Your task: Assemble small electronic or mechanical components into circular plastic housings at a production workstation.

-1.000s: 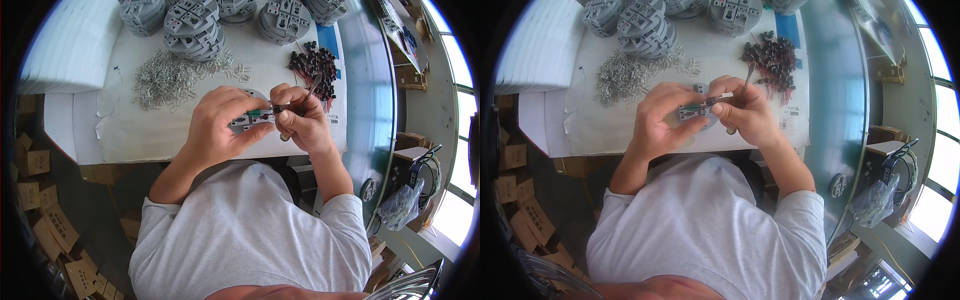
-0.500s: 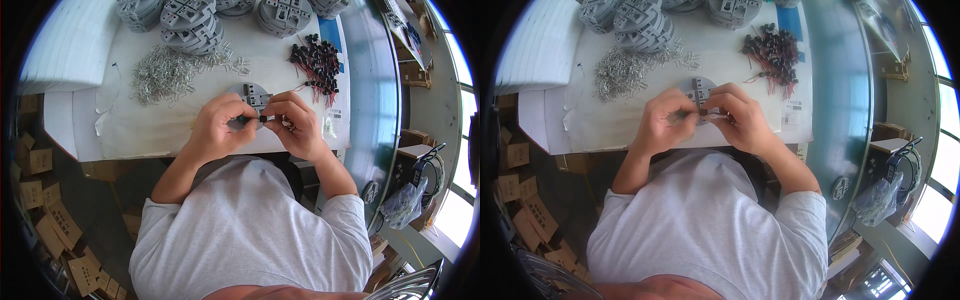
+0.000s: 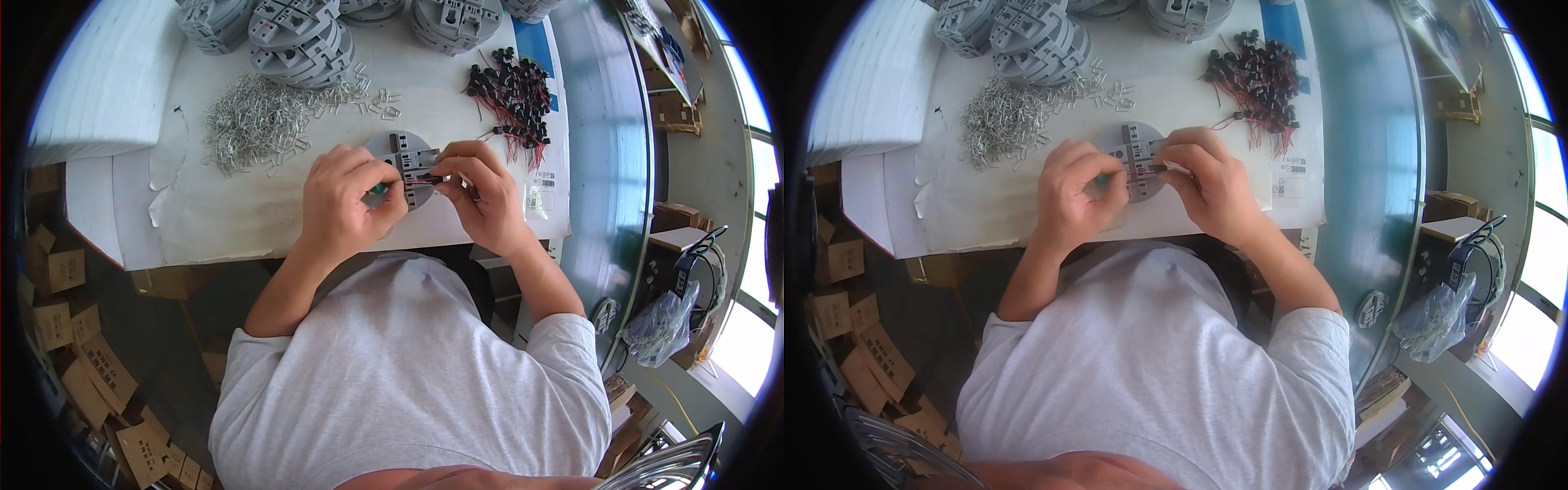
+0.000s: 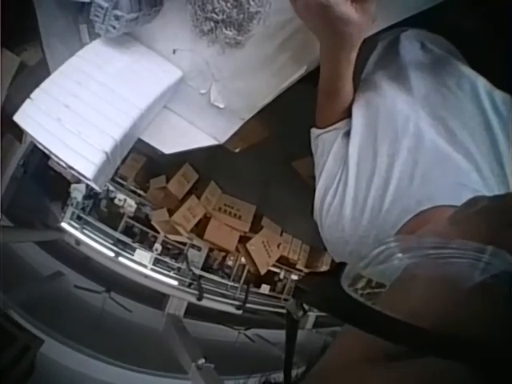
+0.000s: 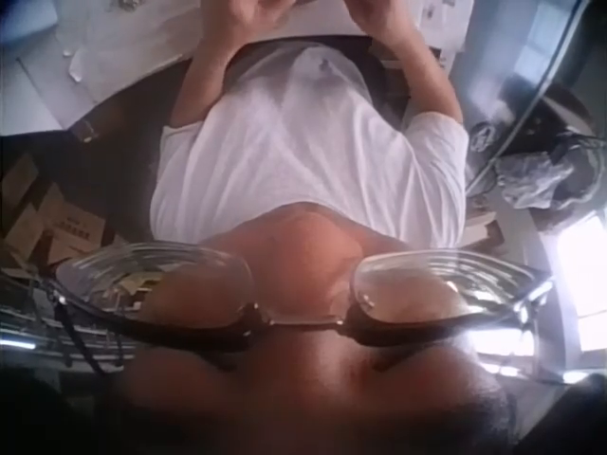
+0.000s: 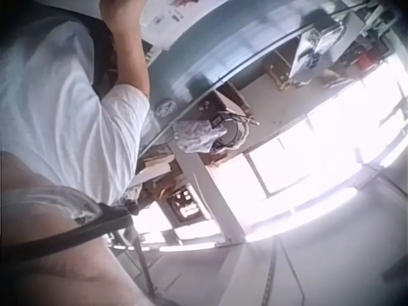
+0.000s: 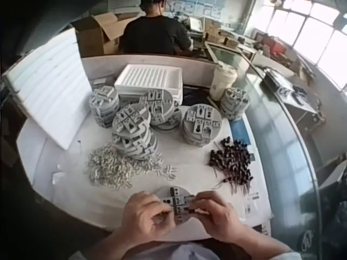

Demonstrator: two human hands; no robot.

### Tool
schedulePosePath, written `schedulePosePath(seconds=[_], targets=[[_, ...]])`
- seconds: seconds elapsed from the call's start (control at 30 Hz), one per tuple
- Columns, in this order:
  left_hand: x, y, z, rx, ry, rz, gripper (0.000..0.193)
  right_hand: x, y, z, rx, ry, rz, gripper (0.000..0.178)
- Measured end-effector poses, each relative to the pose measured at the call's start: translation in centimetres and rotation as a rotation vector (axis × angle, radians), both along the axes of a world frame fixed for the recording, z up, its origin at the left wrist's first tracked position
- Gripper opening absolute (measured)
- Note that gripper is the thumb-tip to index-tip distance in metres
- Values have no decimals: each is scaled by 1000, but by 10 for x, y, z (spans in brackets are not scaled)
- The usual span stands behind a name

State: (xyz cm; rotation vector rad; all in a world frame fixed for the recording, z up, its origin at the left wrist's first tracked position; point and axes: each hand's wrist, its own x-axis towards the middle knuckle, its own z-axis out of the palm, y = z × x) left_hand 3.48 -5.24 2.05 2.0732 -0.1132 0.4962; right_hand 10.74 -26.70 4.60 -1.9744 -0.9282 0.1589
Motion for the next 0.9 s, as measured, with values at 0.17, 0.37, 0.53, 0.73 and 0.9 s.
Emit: schedulePosePath(seconds=[0.17,0.37,0.53,0.73,0.9], targets=[[-3,-5,-11,380,-76,67,12,-3,5,-4,-265,-209,-56,23],[-1,-5,-2,356,-46,53,49,-9,9,-2,-426,-382,-60,22],[-4,-1,-6,330,12,31,78,-28,5,-12,-517,-499,-10,20],[-10,2,-4,320,46,-26,84,-3,3,8,-374,-200,85,15],[-15,7,1,300,102,-82,83,70,39,-14,-207,-111,-22,18]])
